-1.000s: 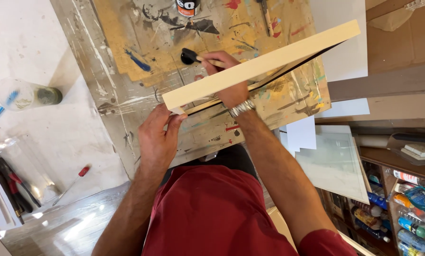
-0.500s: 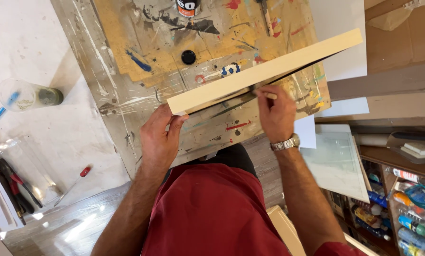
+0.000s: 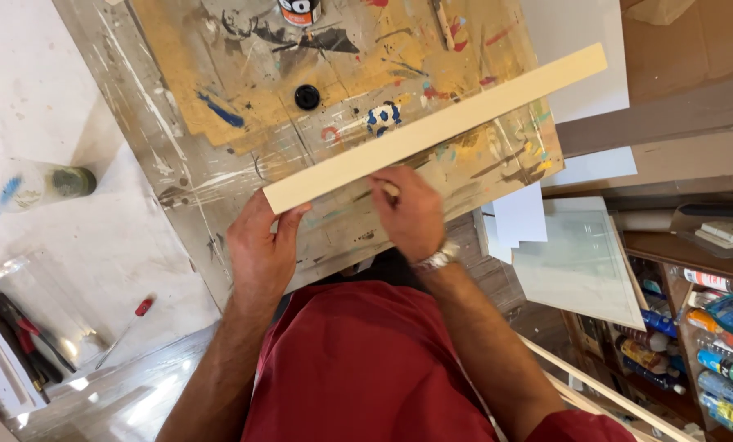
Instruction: Assembling wooden frames and applying a dark finish using a foam brush
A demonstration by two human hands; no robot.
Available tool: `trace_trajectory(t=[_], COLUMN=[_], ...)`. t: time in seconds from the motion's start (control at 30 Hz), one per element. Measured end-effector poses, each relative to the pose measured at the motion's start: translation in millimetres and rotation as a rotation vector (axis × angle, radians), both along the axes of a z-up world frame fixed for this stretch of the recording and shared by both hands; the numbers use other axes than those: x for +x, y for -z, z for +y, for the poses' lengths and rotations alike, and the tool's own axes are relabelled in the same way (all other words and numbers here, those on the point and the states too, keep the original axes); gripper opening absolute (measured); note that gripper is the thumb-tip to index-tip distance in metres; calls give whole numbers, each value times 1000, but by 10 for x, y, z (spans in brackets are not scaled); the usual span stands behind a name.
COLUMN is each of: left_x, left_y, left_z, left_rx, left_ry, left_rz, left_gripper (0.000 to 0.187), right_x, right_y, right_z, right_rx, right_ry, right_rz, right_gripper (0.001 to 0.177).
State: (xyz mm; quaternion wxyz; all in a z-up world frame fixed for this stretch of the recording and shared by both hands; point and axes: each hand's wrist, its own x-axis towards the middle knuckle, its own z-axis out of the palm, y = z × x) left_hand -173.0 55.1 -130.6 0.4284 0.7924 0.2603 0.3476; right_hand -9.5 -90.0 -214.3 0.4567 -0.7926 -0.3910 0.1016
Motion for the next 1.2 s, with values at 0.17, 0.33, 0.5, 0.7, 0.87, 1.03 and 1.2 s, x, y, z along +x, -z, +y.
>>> trace_trajectory(t=[0.17,0.33,0.5,0.7,0.87,1.03,1.2], left_x=[-85,-41,-27,-28,-41,-39,-29], left_y=[172,48,27,6,3,28,-9], left_z=[-12,-24,-64,-83,-90,-111,-119], left_rx=[7,-18,-51,-73,-61,-67,-42], left_ry=[5,23,39,42,28,25,7], left_rz=[-4,-24,-28,-26,-13,-33,-51], left_gripper=[16,16,18,20,19,18,21], right_x=[432,624,571,-56,-417,410,-495], right_y=[115,371,350,273,130,224,338], right_z=[-325,-408,-394,-114,123,-241,219], right_rx=[-186,-227,-252,-194,34,-284,-531], right_ry=[-7,-14,-4,-89,-204,105,377], right_rz=[-582,-639,-650,-552,-293,-578,-833], right_gripper=[17,17,14,15,15,10,14])
